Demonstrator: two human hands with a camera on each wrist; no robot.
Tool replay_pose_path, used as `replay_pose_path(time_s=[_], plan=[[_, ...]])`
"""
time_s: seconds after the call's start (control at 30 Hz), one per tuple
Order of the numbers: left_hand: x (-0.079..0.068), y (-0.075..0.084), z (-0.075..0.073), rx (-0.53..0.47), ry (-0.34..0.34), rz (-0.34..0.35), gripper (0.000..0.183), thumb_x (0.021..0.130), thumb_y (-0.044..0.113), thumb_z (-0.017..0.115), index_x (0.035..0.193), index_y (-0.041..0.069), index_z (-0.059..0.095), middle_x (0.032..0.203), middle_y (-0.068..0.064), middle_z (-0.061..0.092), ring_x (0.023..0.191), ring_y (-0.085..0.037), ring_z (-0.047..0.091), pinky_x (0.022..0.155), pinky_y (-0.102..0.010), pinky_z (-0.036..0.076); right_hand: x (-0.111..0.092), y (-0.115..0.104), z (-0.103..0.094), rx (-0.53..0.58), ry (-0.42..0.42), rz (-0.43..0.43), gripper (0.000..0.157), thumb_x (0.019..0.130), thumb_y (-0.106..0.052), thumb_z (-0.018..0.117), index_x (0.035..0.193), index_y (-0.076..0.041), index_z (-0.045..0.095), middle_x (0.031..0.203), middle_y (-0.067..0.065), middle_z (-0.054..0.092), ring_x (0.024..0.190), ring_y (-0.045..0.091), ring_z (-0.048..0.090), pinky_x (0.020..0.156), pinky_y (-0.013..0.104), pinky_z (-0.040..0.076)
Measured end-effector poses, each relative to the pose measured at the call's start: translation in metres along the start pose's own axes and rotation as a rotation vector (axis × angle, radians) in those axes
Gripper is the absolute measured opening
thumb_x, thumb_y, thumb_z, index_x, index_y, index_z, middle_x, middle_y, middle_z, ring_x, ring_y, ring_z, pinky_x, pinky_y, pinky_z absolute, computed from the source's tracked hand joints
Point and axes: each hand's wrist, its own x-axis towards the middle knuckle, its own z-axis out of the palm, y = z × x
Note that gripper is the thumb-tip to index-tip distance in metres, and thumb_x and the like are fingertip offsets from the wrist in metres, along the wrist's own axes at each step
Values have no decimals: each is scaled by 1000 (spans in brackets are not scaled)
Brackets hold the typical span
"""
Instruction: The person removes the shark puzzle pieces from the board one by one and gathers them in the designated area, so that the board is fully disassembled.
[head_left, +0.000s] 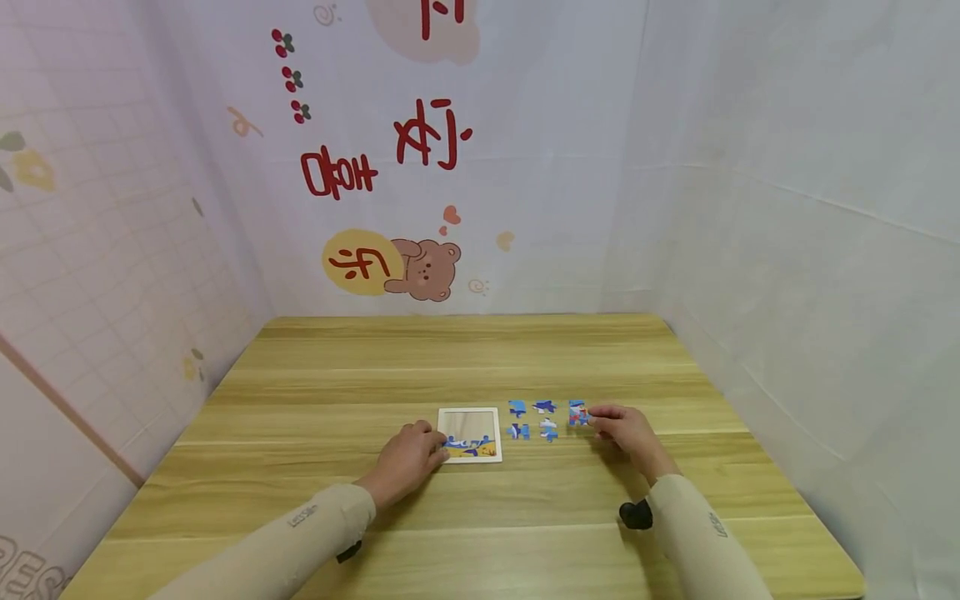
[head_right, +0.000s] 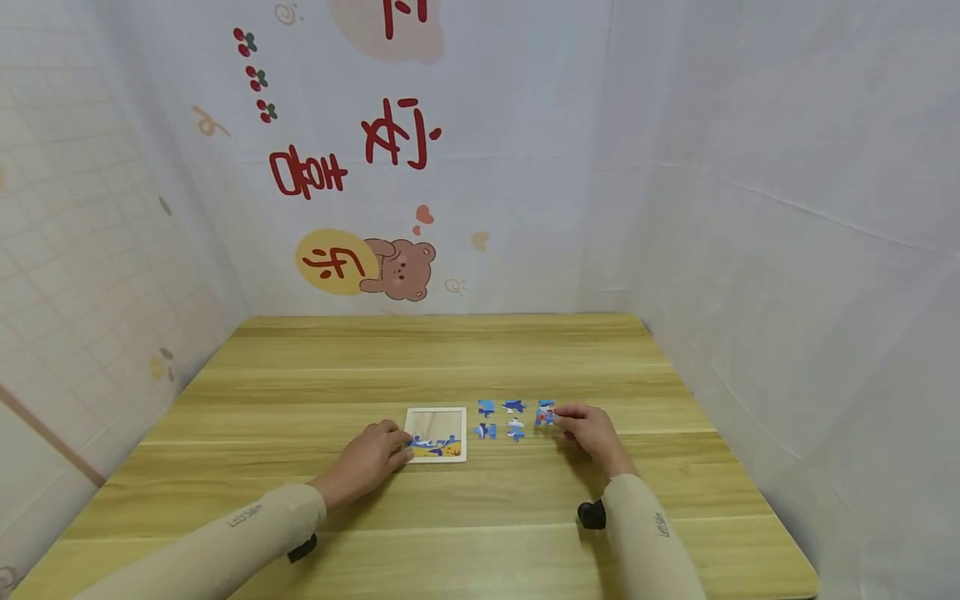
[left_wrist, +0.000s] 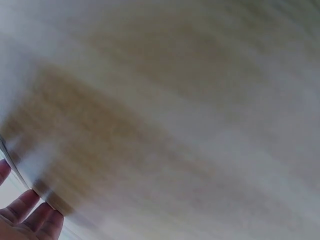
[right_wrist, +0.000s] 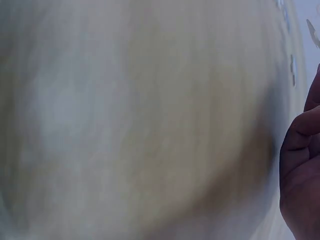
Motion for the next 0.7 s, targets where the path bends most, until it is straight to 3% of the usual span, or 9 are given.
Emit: replay_pose_path(time_s=[0.2,0.7], plan=[[1,2,-1,0,-12,-10,29,95,26,68,115,5,71,109,-11,60,98,-29,56,83,-48,49,2,12,-6,12,-5,25,26,94,-9,66,115,4,67,85,3,67,68,14,60,58,25,47],[-1,3,-3,9,-15,0,28,95,24,68,115,5,71,109,-11,60,97,-29,57,81,-47,50,-1,12,-3,3,-34,25,24,96,-6,62,115,8,63,83,6,66,67,13,60,58,25,49]])
